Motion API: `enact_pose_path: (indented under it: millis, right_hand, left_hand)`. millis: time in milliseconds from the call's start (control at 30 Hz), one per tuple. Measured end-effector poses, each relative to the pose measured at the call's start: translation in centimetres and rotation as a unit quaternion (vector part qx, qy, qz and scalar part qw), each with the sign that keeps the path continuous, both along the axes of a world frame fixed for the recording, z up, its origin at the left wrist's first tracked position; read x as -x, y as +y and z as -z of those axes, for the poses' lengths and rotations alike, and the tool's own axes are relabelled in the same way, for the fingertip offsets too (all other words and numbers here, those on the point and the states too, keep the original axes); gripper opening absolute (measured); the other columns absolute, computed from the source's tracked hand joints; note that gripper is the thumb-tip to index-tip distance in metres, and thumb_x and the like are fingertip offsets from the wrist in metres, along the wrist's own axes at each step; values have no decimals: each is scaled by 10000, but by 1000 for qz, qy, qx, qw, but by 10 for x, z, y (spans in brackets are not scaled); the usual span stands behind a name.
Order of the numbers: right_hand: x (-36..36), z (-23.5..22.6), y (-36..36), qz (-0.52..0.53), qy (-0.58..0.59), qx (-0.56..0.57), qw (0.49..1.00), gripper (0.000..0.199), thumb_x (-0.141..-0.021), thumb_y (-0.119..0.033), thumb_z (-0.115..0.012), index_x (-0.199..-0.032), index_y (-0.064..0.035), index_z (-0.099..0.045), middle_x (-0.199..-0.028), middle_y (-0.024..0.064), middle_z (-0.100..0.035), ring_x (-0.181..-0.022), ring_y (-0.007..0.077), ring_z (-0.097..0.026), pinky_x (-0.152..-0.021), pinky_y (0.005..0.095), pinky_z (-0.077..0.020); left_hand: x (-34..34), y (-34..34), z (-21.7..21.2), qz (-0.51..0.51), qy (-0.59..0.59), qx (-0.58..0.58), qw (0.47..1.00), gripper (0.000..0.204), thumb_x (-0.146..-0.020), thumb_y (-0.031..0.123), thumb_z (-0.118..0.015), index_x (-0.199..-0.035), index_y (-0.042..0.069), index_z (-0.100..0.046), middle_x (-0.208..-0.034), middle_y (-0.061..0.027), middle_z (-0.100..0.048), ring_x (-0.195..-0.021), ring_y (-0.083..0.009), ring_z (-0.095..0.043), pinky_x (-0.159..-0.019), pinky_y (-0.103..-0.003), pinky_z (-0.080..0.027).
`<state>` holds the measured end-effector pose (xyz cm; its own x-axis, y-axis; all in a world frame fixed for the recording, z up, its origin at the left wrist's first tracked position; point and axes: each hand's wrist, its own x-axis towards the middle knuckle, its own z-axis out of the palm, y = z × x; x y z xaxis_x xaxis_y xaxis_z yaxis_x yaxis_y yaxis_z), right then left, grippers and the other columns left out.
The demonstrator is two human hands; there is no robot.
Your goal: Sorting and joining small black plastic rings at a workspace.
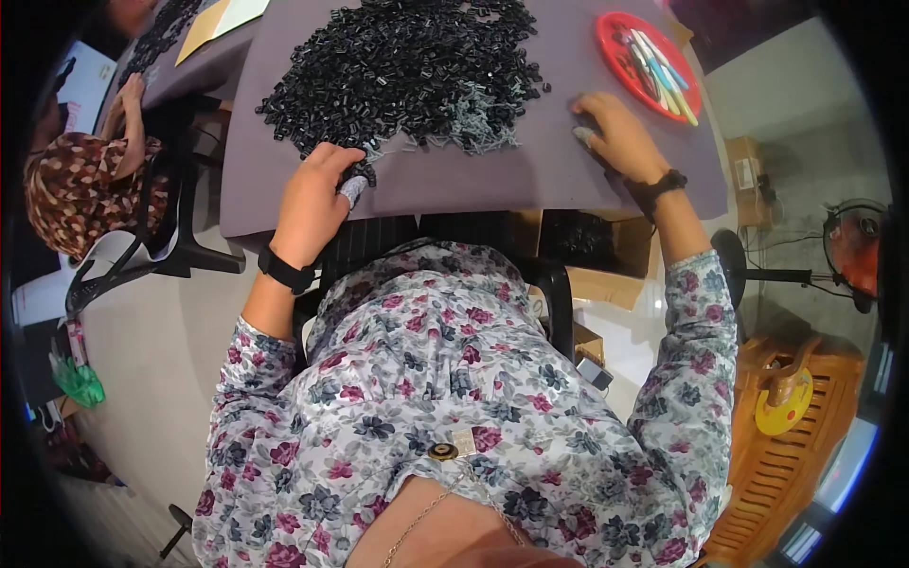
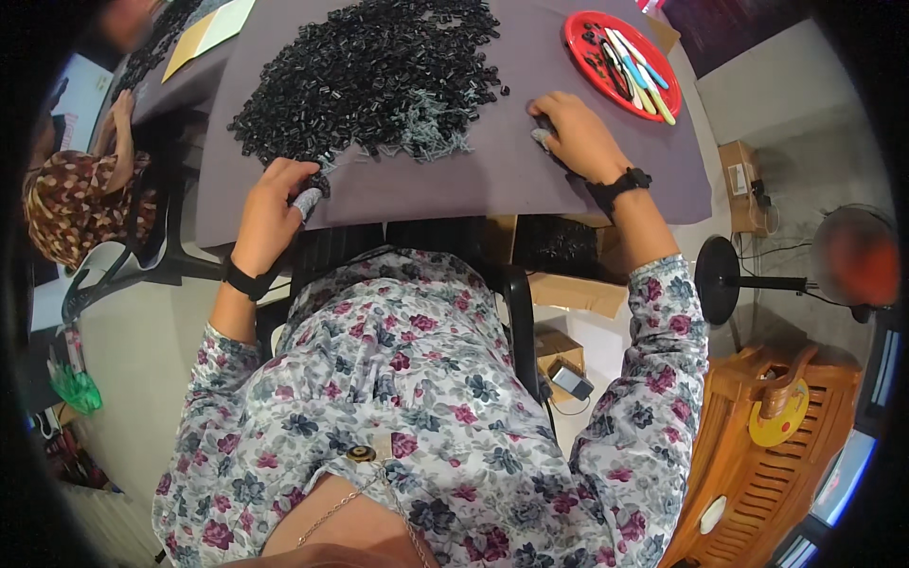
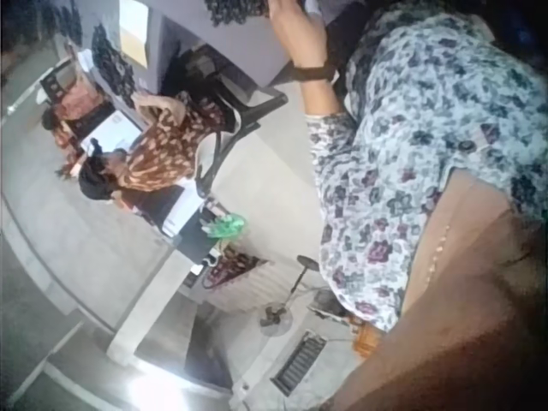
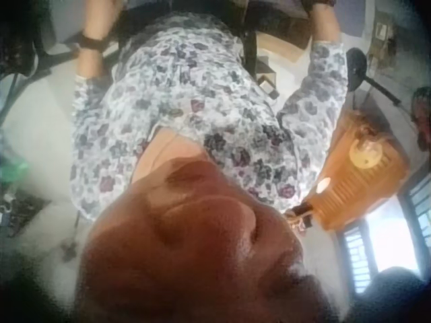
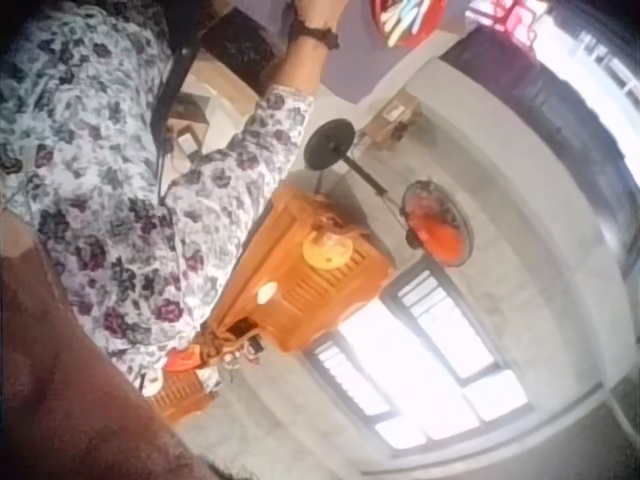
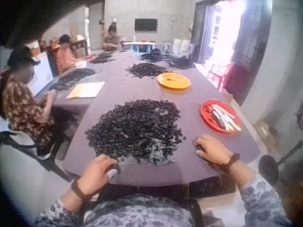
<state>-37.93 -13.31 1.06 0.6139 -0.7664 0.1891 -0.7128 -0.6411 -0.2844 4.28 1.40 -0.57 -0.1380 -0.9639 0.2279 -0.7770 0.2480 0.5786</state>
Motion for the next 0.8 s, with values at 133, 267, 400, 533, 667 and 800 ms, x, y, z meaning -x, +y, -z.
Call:
enact_pose_path:
  millis: [133,267,400,533,667,800]
  right_hand:
    - [25,3,7,57,-16,-61,996,245,-833,1,-680,-1066,-30,-610,-1058,143,-620,-1068,374,-593,-918,443,-483]
    - [27,1,13,45,-39,18,998,296,-821,16,-674,-1110,-38,-636,-1103,150,-633,-1016,368,-610,-901,438,-497]
    - [-22,-14,25,39,-54,-17,998,254,-844,-21,-673,-1096,-32,-650,-1024,170,-649,-899,381,-631,-821,440,-516]
    - [-68,-20,51,21,-53,-91,994,197,-865,-60,-673,-1057,-22,-652,-950,185,-658,-848,390,-639,-772,439,-518]
    - [-96,-6,61,16,-71,-149,986,192,-859,-58,-676,-1046,-30,-644,-988,181,-678,-923,399,-662,-791,454,-527]
    - [-132,2,55,-22,-45,-112,992,229,-827,-35,-676,-1049,8,-642,-1008,206,-686,-956,411,-665,-830,480,-527]
  left_hand:
    - [1,-1,-1,3,15,8,1000,454,-756,-127,-615,-1176,36,-673,-1076,-141,-632,-971,-378,-639,-809,-437,-519]
    - [6,0,-3,3,22,10,1000,437,-752,-129,-595,-1149,36,-678,-1078,-133,-631,-983,-378,-637,-810,-439,-520]
    - [3,-5,5,9,1,12,1000,393,-757,-128,-573,-1093,39,-690,-1078,-122,-626,-981,-375,-641,-807,-438,-522]
    - [-3,-6,9,1,0,33,999,452,-722,-158,-510,-1094,27,-691,-1089,-139,-630,-968,-372,-643,-785,-393,-513]
    - [-3,-7,9,-2,-1,40,999,438,-733,-155,-535,-1094,33,-697,-1089,-135,-635,-972,-377,-645,-801,-413,-521]
    - [-2,-7,11,-9,-2,39,999,403,-758,-139,-584,-1100,41,-698,-1088,-130,-635,-972,-382,-647,-821,-452,-531]
